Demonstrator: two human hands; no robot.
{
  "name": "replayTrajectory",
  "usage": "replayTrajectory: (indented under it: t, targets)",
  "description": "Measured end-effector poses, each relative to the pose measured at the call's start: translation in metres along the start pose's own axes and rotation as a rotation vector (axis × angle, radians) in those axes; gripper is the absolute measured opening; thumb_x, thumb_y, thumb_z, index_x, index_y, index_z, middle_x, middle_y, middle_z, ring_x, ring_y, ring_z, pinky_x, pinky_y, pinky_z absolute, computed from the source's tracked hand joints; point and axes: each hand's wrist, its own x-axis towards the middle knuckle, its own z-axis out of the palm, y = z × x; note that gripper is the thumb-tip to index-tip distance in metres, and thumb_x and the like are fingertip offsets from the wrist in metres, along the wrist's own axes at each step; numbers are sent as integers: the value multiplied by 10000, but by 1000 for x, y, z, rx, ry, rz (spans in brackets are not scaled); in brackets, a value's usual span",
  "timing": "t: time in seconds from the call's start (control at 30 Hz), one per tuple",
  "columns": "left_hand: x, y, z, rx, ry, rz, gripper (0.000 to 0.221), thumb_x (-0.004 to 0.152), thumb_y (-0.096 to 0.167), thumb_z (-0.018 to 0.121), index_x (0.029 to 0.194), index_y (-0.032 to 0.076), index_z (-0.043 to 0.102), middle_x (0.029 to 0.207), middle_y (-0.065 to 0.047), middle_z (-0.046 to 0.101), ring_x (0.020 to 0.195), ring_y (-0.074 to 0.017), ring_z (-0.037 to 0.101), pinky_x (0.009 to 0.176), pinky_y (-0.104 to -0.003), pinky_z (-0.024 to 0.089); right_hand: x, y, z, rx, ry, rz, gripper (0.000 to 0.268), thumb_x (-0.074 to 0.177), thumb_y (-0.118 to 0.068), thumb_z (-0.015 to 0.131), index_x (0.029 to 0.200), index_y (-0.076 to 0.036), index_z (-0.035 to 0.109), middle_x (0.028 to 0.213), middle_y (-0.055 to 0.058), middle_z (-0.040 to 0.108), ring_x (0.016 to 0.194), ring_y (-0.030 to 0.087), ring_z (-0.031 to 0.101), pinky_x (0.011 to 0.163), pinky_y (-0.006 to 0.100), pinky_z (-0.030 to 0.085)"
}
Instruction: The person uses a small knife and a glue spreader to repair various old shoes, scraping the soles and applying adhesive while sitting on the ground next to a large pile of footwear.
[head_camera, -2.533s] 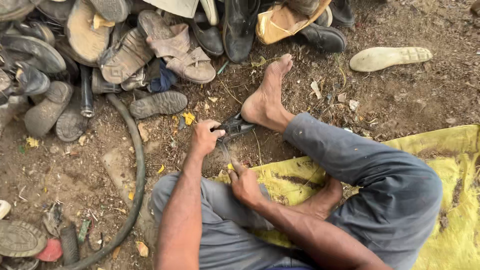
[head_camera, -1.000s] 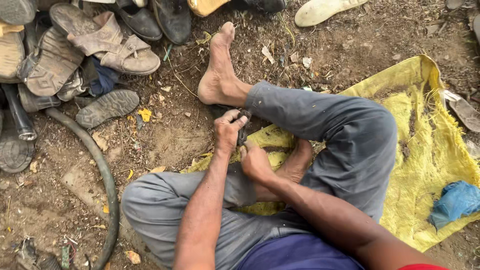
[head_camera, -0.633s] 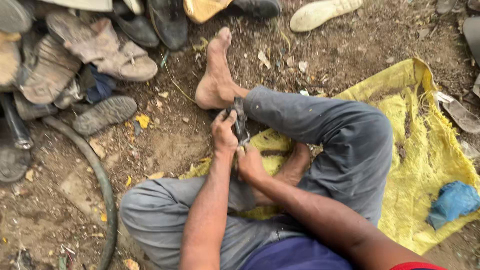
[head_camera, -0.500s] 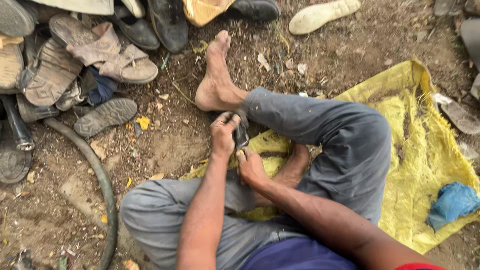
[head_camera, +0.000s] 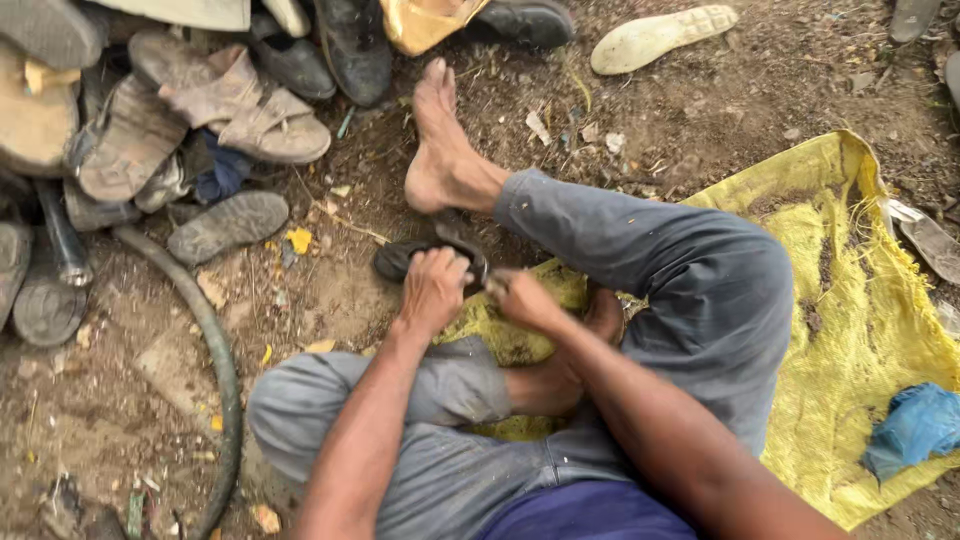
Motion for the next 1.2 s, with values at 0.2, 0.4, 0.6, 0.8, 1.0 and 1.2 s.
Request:
replayTrajectory:
  t: [0.2, 0.4, 0.6, 0.8, 1.0, 1.2]
  targets:
    - [17, -24, 19, -305, 117, -198, 182, 753, 188, 833, 882, 63, 808, 934, -111, 733, 898, -297, 632, 823, -459, 430, 44, -9, -11, -286, -210, 18, 319, 967, -295, 632, 1107, -22, 717, 846, 234, 728, 711, 314, 688, 723, 459, 539]
    - [7, -37, 60, -636, 234, -353, 210, 752, 164, 833, 908, 28, 795, 906, -133, 733, 899, -292, 698, 852, -410, 548, -16, 15, 17, -254, 99, -108, 325, 983, -295, 614, 1015, 13, 715, 905, 275, 707, 843, 443, 674, 761, 539, 524]
    - [19, -30, 63, -584, 400, -452, 205, 809, 147, 827, 964, 20, 785, 948, -156, 723, 908, -326, 692, 850, -421, 537, -77, 18, 51, -339, -88, -241, 319, 982, -282, 538, 1111, -67, 735, 865, 259, 709, 774, 416, 702, 748, 492, 567]
    - [24, -14, 62, -525, 404, -698, 233, 816, 212, 818, 954, 32, 768, 960, -128, 710, 901, -313, 671, 831, -429, 511, -64, -15, -21, -322, 67, 110, 339, 998, -306, 576, 1153, -46, 728, 913, 277, 730, 887, 427, 704, 828, 497, 540]
    - [24, -2, 68, -150, 352, -761, 165, 998, 184, 681, 1043, 25, 688, 1006, -139, 651, 1005, -335, 582, 906, -491, 384, -40, -18, -7, -143, 121, 55, 333, 971, -260, 561, 1164, -23, 693, 1008, 247, 741, 965, 400, 714, 882, 471, 523]
    - [6, -7, 74, -379, 505, -833, 213, 943, 211, 703, 1003, 9, 736, 986, -136, 696, 970, -320, 628, 888, -458, 474, -22, -20, 8, -167, 178, -4, 321, 983, -249, 582, 1168, -13, 696, 1003, 287, 714, 985, 443, 683, 870, 500, 525]
